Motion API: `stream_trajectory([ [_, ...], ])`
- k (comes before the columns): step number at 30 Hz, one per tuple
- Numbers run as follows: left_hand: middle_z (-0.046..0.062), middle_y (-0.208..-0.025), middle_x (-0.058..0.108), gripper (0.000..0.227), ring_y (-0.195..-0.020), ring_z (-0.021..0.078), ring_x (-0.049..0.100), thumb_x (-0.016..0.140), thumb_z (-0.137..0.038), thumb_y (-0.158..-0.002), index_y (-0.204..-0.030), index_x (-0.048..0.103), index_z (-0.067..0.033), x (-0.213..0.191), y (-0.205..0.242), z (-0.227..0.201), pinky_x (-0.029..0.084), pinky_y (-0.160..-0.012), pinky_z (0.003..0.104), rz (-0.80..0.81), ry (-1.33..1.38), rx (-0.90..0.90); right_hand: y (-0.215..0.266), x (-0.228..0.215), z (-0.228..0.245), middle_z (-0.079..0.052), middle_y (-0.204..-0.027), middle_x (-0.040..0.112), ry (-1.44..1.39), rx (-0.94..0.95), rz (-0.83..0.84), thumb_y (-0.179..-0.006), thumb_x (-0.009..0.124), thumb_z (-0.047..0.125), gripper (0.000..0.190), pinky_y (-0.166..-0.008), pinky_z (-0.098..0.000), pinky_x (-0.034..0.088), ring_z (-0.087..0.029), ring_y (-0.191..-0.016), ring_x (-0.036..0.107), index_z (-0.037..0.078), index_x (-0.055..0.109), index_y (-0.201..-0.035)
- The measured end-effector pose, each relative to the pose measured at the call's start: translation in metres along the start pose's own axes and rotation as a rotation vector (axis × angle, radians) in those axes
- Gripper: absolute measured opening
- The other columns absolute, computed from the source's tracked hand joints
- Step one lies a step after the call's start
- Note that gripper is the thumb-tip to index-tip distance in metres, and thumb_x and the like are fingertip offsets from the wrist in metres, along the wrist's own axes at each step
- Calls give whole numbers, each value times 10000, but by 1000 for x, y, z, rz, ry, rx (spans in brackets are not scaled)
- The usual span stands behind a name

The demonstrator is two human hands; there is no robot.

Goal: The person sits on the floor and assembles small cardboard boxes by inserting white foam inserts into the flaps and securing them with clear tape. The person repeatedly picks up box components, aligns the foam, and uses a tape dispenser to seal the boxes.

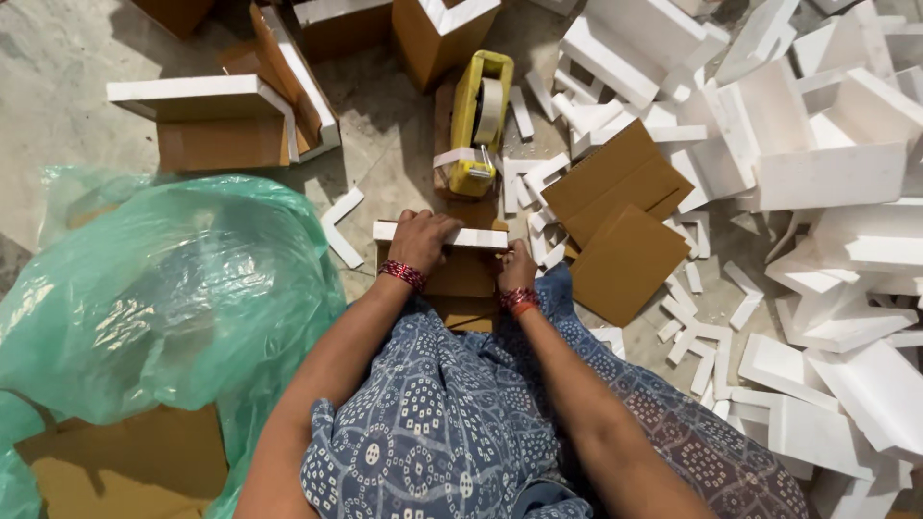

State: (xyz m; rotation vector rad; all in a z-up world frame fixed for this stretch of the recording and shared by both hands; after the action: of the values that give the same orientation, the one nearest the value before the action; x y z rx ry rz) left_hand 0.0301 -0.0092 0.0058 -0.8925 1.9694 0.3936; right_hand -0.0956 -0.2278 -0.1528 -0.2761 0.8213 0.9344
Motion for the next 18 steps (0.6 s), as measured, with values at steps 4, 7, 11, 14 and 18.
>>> stream_trajectory([
  [4, -34, -1102, 731, 503, -1008, 201, 632, 785, -102, -681, -1166, 715, -217, 1, 2, -3, 399, -894, 402, -11, -44, -4, -66, -31, 22, -169, -918, 770, 337, -142, 214, -863, 725, 105, 196, -767, -376, 566, -279, -829, 726, 92, 776, -1051],
  [7, -33, -1119, 731, 502, -1013, 201, 630, 787, -114, -689, -1177, 712, -209, -1, 1, -3, 399, -899, 403, -31, -32, 12, -91, -71, 74, -121, -980, 770, -159, -352, 243, -935, 707, 175, 232, -768, -309, 591, -190, -888, 761, 20, 739, -1106],
  [11, -15, -1117, 730, 555, -1017, 206, 628, 787, -131, -643, -1188, 708, -198, -5, 4, -6, 402, -900, 411, -32, -32, 22, -109, -41, 112, -122, -902, 791, -182, -87, 543, -998, 754, 284, 266, -689, -322, 538, -276, -822, 765, 24, 808, -1015],
  [14, -11, -1099, 731, 505, -1021, 210, 630, 781, -141, -680, -1177, 709, -203, 3, 5, -4, 403, -906, 421, -36, -35, 32, -117, -5, 75, -112, -914, 784, 36, -80, 582, -987, 698, 280, 228, -689, -366, 556, -276, -833, 754, 77, 802, -972],
  [18, 1, -1086, 737, 490, -988, 207, 646, 746, -119, -678, -1159, 717, -206, 17, -1, 2, 395, -906, 457, -67, -65, 83, -136, 43, 34, -98, -929, 776, 956, -739, 783, -972, 624, 275, 220, -688, -425, 580, -275, -849, 740, 148, 795, -915],
])
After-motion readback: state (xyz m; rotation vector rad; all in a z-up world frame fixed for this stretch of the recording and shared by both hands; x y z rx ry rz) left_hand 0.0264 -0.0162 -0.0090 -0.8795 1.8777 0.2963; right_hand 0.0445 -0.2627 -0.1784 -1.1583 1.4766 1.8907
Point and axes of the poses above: each hand's wrist, its own y-axis away from the middle knuckle, its own x-axis out of the palm, z = x × y, the point moved 3 cm from there along -y, towards the middle knuckle
